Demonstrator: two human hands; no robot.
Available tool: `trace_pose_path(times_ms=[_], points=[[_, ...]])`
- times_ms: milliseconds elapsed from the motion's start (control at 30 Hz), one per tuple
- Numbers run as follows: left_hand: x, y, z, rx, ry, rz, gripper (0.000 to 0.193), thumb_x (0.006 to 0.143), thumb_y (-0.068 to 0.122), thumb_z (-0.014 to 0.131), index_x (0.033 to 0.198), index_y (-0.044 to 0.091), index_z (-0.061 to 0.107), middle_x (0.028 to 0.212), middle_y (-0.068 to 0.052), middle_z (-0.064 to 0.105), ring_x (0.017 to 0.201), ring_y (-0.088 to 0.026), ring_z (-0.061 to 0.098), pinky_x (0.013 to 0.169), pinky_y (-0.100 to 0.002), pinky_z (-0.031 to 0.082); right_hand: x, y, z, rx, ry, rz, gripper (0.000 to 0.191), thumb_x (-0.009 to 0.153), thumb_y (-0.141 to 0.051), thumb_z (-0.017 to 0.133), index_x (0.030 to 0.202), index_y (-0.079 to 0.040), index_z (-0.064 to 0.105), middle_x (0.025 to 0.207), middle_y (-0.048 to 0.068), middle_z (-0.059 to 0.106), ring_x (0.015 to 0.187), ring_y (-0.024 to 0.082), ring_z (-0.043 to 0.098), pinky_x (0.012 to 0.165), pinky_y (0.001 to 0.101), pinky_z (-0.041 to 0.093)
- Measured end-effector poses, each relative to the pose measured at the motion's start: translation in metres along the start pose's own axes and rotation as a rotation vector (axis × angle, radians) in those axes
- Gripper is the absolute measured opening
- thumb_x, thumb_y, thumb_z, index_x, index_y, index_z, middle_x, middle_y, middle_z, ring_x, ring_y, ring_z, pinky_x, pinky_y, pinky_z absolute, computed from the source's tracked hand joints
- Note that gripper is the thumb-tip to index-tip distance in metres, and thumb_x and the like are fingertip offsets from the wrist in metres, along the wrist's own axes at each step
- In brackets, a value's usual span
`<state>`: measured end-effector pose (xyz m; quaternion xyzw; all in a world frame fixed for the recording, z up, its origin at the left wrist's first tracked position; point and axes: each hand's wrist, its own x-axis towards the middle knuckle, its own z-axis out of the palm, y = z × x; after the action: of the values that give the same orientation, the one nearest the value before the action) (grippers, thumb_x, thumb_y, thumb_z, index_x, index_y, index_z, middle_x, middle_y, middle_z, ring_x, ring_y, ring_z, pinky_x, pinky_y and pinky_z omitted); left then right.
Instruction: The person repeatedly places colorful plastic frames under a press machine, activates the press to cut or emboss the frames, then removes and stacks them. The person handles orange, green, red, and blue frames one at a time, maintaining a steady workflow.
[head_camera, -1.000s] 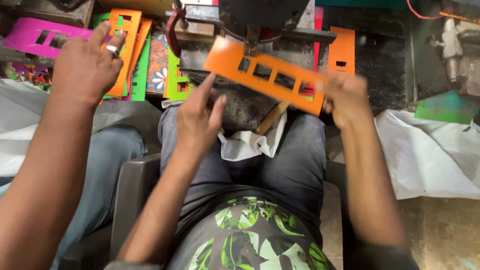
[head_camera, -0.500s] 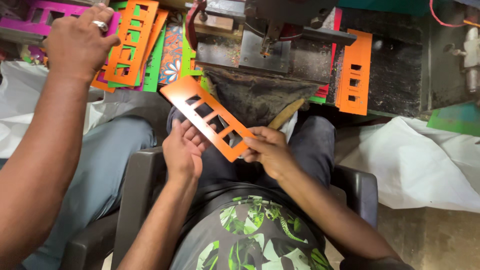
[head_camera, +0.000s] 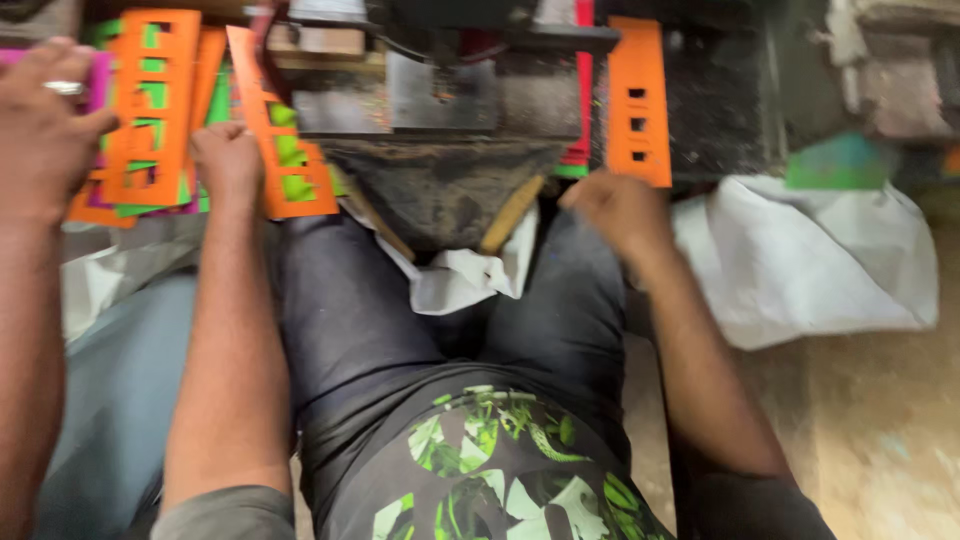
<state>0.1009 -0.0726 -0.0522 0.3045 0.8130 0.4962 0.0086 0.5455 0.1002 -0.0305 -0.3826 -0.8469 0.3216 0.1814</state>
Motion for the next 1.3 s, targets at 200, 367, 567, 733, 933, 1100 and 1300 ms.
trace_pose_path(times_ms=[200, 367, 567, 733, 933, 1100, 1300], points=[[-0.005, 0.023, 0.025, 0.355, 0.187, 0.451, 0.017, 0.077, 0.004, 0.074, 0.093, -0.001, 0.074, 0.088, -0.023, 0.070, 0.084, -0.046, 0.066, 0.074, -0.053, 0.051, 0.033, 0.068, -0.067, -0.554, 0.311, 0.244, 0.045, 0.083, -0.041, 0.093, 0.084, 0.001, 0.078, 0.075, 0.019, 0.072, 0.065, 0.030, 0.068, 0.061, 0.0417, 0.055], [-0.005, 0.039, 0.020, 0.360, 0.021, 0.191, 0.015, 0.088, 0.010, 0.077, 0.094, -0.002, 0.070, 0.095, -0.026, 0.068, 0.094, -0.047, 0.063, 0.083, -0.056, 0.048, 0.037, 0.075, -0.055, -0.122, 0.127, 0.703, 0.043, 0.089, -0.035, 0.084, 0.079, 0.005, 0.073, 0.069, 0.016, 0.071, 0.054, 0.019, 0.068, 0.057, 0.0344, 0.057], [-0.017, 0.042, 0.021, 0.413, 0.093, 0.314, 0.014, 0.092, 0.008, 0.077, 0.104, 0.002, 0.074, 0.099, -0.024, 0.070, 0.097, -0.046, 0.062, 0.086, -0.054, 0.046, 0.030, 0.075, -0.061, -0.034, 0.414, 0.497, 0.031, 0.094, -0.023, 0.081, 0.080, 0.002, 0.072, 0.069, 0.014, 0.071, 0.053, 0.018, 0.067, 0.050, 0.0290, 0.052], [-0.018, 0.045, 0.014, 0.305, 0.328, 0.382, 0.027, 0.082, 0.007, 0.077, 0.105, -0.006, 0.070, 0.105, -0.025, 0.069, 0.099, -0.042, 0.062, 0.086, -0.048, 0.047, 0.031, 0.099, -0.086, 0.625, 0.793, 0.176, 0.007, 0.099, -0.002, 0.068, 0.101, 0.003, 0.064, 0.084, 0.015, 0.076, 0.062, 0.016, 0.070, 0.046, 0.0260, 0.052], [-0.094, 0.059, -0.015, -0.365, 0.351, 0.178, 0.019, 0.109, 0.008, 0.067, 0.095, -0.004, 0.064, 0.084, -0.004, 0.061, 0.075, -0.012, 0.056, 0.069, -0.029, 0.046, 0.016, 0.146, -0.144, 0.908, 1.042, 0.000, 0.018, 0.109, -0.008, 0.064, 0.100, 0.007, 0.067, 0.080, 0.015, 0.072, 0.064, 0.019, 0.067, 0.057, 0.0308, 0.057], [-0.177, 0.122, 0.003, -0.547, -0.175, 0.078, 0.015, 0.100, 0.017, 0.070, 0.097, 0.003, 0.072, 0.087, -0.003, 0.070, 0.071, -0.008, 0.063, 0.062, -0.024, 0.050, 0.016, 0.156, -0.139, 1.309, 0.753, 0.016, 0.018, 0.112, -0.008, 0.068, 0.101, 0.005, 0.065, 0.082, 0.013, 0.066, 0.067, 0.019, 0.062, 0.059, 0.0307, 0.051], [-0.185, 0.173, 0.053, -0.996, -0.556, -0.110, 0.033, 0.099, 0.021, 0.061, 0.125, 0.002, 0.061, 0.104, -0.003, 0.075, 0.086, -0.012, 0.074, 0.063, -0.024, 0.055, 0.033, 0.100, -0.086, 1.089, 0.551, 0.105, 0.015, 0.105, -0.009, 0.071, 0.097, 0.004, 0.072, 0.077, 0.010, 0.069, 0.060, 0.014, 0.060, 0.056, 0.0263, 0.052]])
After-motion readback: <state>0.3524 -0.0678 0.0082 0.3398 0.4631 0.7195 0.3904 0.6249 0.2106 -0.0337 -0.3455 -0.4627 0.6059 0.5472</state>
